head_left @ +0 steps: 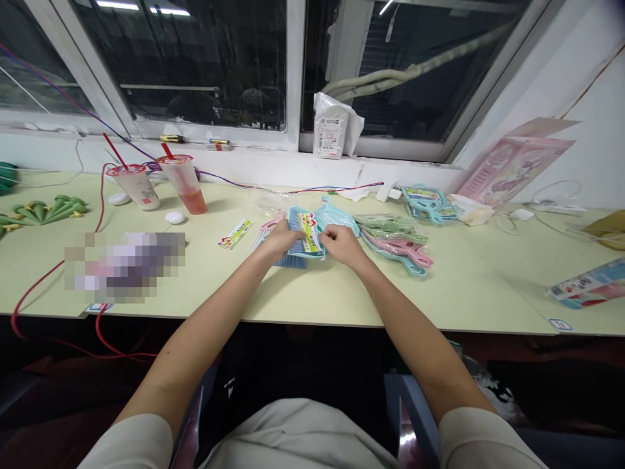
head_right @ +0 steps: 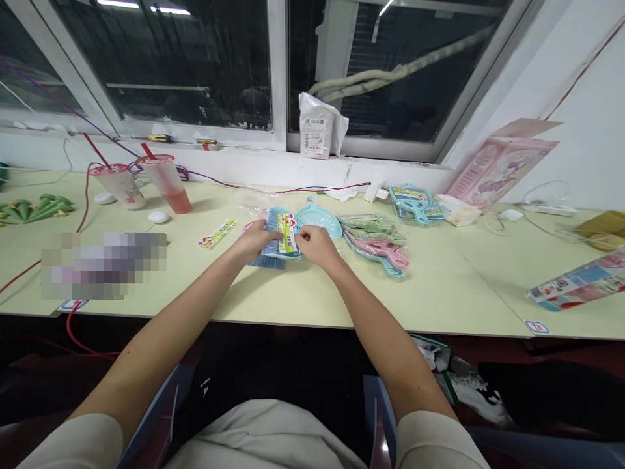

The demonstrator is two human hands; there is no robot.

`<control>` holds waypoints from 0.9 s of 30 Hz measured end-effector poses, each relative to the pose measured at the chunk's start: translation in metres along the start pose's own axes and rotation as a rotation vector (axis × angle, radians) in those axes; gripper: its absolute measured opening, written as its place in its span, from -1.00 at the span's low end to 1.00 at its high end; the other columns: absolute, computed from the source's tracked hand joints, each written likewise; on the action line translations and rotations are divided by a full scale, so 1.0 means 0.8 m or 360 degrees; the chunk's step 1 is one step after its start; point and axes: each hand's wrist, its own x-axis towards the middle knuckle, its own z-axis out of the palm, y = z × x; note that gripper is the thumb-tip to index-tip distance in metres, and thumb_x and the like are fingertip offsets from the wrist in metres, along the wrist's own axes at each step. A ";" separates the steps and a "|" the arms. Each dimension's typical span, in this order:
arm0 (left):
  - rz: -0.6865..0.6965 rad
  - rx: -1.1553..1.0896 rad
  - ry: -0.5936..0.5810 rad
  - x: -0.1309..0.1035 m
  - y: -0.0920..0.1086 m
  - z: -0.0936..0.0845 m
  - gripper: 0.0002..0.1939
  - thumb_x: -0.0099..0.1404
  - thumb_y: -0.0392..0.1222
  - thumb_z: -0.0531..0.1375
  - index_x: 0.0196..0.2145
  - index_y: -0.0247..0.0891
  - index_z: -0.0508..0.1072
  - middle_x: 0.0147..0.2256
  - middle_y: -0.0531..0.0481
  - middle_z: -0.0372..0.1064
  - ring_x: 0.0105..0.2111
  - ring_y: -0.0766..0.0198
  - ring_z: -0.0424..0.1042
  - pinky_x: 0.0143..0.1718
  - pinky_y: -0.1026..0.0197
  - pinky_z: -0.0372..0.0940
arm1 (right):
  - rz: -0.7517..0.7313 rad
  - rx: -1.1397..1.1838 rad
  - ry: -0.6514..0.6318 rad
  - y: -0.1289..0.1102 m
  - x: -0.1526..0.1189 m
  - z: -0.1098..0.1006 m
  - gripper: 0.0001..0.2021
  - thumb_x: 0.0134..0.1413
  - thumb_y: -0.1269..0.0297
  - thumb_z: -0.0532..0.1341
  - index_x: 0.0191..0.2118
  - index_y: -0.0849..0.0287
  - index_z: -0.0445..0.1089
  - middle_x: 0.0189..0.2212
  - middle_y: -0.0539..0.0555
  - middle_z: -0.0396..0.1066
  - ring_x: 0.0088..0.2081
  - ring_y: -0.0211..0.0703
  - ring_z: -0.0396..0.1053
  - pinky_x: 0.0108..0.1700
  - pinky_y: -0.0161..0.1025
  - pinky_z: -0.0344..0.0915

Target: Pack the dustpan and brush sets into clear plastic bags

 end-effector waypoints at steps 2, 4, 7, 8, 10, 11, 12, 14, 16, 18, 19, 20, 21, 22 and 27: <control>-0.0030 -0.0077 -0.0064 0.001 -0.005 0.000 -0.56 -0.03 -0.45 0.41 -0.14 -0.32 0.53 -0.22 -0.19 0.64 -0.15 -0.09 0.65 -0.07 -0.07 0.55 | 0.0014 0.0035 -0.0004 -0.003 -0.003 0.009 -0.75 0.10 0.18 0.20 -0.54 0.11 0.27 -0.60 -0.09 0.23 -0.48 -0.24 0.14 -0.38 -0.24 0.06; -0.0041 -0.0110 -0.0058 0.002 -0.008 0.000 -0.55 -0.02 -0.46 0.40 -0.12 -0.35 0.53 -0.21 -0.21 0.64 -0.15 -0.10 0.66 -0.06 -0.10 0.55 | 0.0013 0.0055 0.0003 -0.007 -0.006 0.016 -0.74 0.12 0.15 0.22 -0.53 0.11 0.28 -0.60 -0.09 0.24 -0.49 -0.24 0.14 -0.39 -0.24 0.06; -0.0040 -0.0119 -0.0006 0.001 -0.008 -0.002 -0.57 -0.01 -0.49 0.38 -0.13 -0.36 0.52 -0.20 -0.24 0.64 -0.15 -0.11 0.66 -0.05 -0.13 0.55 | -0.0046 0.0064 0.0040 -0.010 -0.007 0.016 -0.69 0.17 0.06 0.24 -0.50 0.11 0.33 -0.59 -0.08 0.26 -0.49 -0.23 0.16 -0.38 -0.23 0.09; -0.0050 -0.0133 0.0010 0.000 -0.007 -0.004 -0.57 -0.01 -0.50 0.37 -0.13 -0.36 0.52 -0.19 -0.24 0.64 -0.14 -0.11 0.66 -0.04 -0.14 0.55 | -0.0083 0.0064 0.0099 -0.009 -0.005 0.011 -0.68 0.20 0.04 0.23 -0.49 0.11 0.34 -0.57 -0.06 0.29 -0.47 -0.21 0.19 -0.36 -0.23 0.12; -0.0088 -0.0184 0.0024 -0.002 -0.003 -0.008 -0.57 0.00 -0.51 0.35 -0.12 -0.36 0.53 -0.19 -0.25 0.64 -0.13 -0.12 0.66 -0.05 -0.15 0.56 | -0.0145 0.0055 0.0339 -0.003 0.001 -0.004 -0.70 0.25 0.05 0.18 -0.44 0.11 0.37 -0.48 -0.01 0.38 -0.39 -0.17 0.28 -0.26 -0.21 0.21; -0.0106 -0.0212 0.0023 -0.003 -0.001 -0.010 -0.57 0.01 -0.52 0.35 -0.12 -0.35 0.53 -0.20 -0.25 0.64 -0.12 -0.13 0.66 -0.04 -0.15 0.56 | -0.0153 0.0051 0.0500 0.002 0.006 -0.014 -0.73 0.26 0.08 0.16 -0.41 0.11 0.39 -0.42 0.02 0.43 -0.32 -0.14 0.34 -0.17 -0.19 0.26; -0.0117 -0.0238 0.0024 -0.004 0.002 -0.011 -0.58 0.02 -0.52 0.34 -0.12 -0.35 0.54 -0.20 -0.25 0.64 -0.12 -0.13 0.66 -0.04 -0.15 0.56 | -0.0124 0.0050 0.0658 0.010 0.011 -0.024 -0.76 0.25 0.11 0.16 -0.37 0.11 0.40 -0.35 0.06 0.47 -0.25 -0.10 0.38 -0.09 -0.16 0.29; -0.0128 -0.0282 0.0012 -0.006 0.006 -0.014 -0.59 0.04 -0.53 0.31 -0.12 -0.36 0.56 -0.21 -0.24 0.65 -0.12 -0.13 0.66 -0.04 -0.13 0.57 | 0.0068 0.0100 0.0841 0.027 0.021 -0.044 -0.83 0.21 0.15 0.18 -0.31 0.11 0.42 -0.26 0.10 0.50 -0.13 -0.04 0.42 0.05 -0.09 0.32; -0.0130 -0.0317 0.0000 -0.007 0.009 -0.016 -0.59 0.05 -0.53 0.29 -0.11 -0.36 0.56 -0.22 -0.25 0.65 -0.12 -0.12 0.66 -0.04 -0.11 0.57 | 0.0382 0.0308 0.0810 0.042 0.029 -0.058 -0.85 0.19 0.16 0.21 -0.26 0.12 0.42 -0.24 0.10 0.50 -0.15 -0.04 0.45 0.07 -0.05 0.38; -0.0126 -0.0348 -0.0010 -0.009 0.011 -0.016 -0.57 0.04 -0.52 0.28 -0.08 -0.37 0.55 -0.21 -0.25 0.65 -0.13 -0.12 0.66 -0.04 -0.11 0.57 | 0.0666 0.0673 0.0628 0.051 0.033 -0.064 -0.86 0.21 0.17 0.22 -0.23 0.13 0.40 -0.26 0.08 0.49 -0.26 -0.07 0.50 0.00 -0.02 0.46; -0.0117 -0.0363 -0.0019 -0.010 0.012 -0.016 -0.56 0.04 -0.52 0.29 -0.07 -0.37 0.55 -0.20 -0.25 0.65 -0.13 -0.11 0.66 -0.03 -0.11 0.57 | 0.0753 0.0876 0.0511 0.053 0.034 -0.064 -0.86 0.24 0.17 0.21 -0.22 0.13 0.39 -0.28 0.08 0.49 -0.31 -0.07 0.51 -0.05 0.00 0.50; -0.0106 -0.0377 -0.0028 -0.010 0.012 -0.016 -0.54 0.03 -0.51 0.30 -0.06 -0.36 0.55 -0.19 -0.24 0.65 -0.13 -0.11 0.66 -0.03 -0.11 0.57 | 0.0801 0.1066 0.0394 0.052 0.033 -0.063 -0.86 0.27 0.17 0.20 -0.21 0.13 0.38 -0.30 0.07 0.49 -0.35 -0.07 0.53 -0.09 0.02 0.53; -0.0094 -0.0388 -0.0039 -0.011 0.013 -0.016 -0.53 0.03 -0.51 0.30 -0.06 -0.36 0.55 -0.19 -0.24 0.65 -0.13 -0.11 0.66 -0.03 -0.10 0.57 | 0.0818 0.1223 0.0292 0.051 0.032 -0.061 -0.85 0.29 0.16 0.19 -0.19 0.13 0.37 -0.32 0.06 0.48 -0.37 -0.06 0.55 -0.12 0.04 0.56; -0.0087 -0.0392 -0.0048 -0.012 0.013 -0.017 -0.52 0.02 -0.51 0.31 -0.05 -0.35 0.54 -0.19 -0.23 0.65 -0.14 -0.10 0.66 -0.03 -0.10 0.57 | 0.0816 0.1338 0.0210 0.048 0.031 -0.059 -0.84 0.32 0.15 0.19 -0.17 0.13 0.36 -0.35 0.04 0.48 -0.39 -0.04 0.57 -0.14 0.06 0.58; -0.0139 -0.0324 -0.0070 -0.014 0.016 -0.020 -0.58 0.03 -0.49 0.30 -0.10 -0.38 0.55 -0.22 -0.26 0.65 -0.16 -0.10 0.66 -0.06 -0.09 0.57 | 0.0825 0.1528 0.0002 0.036 0.025 -0.053 -0.82 0.38 0.16 0.16 -0.13 0.16 0.40 -0.49 -0.01 0.43 -0.41 0.00 0.59 -0.20 0.03 0.61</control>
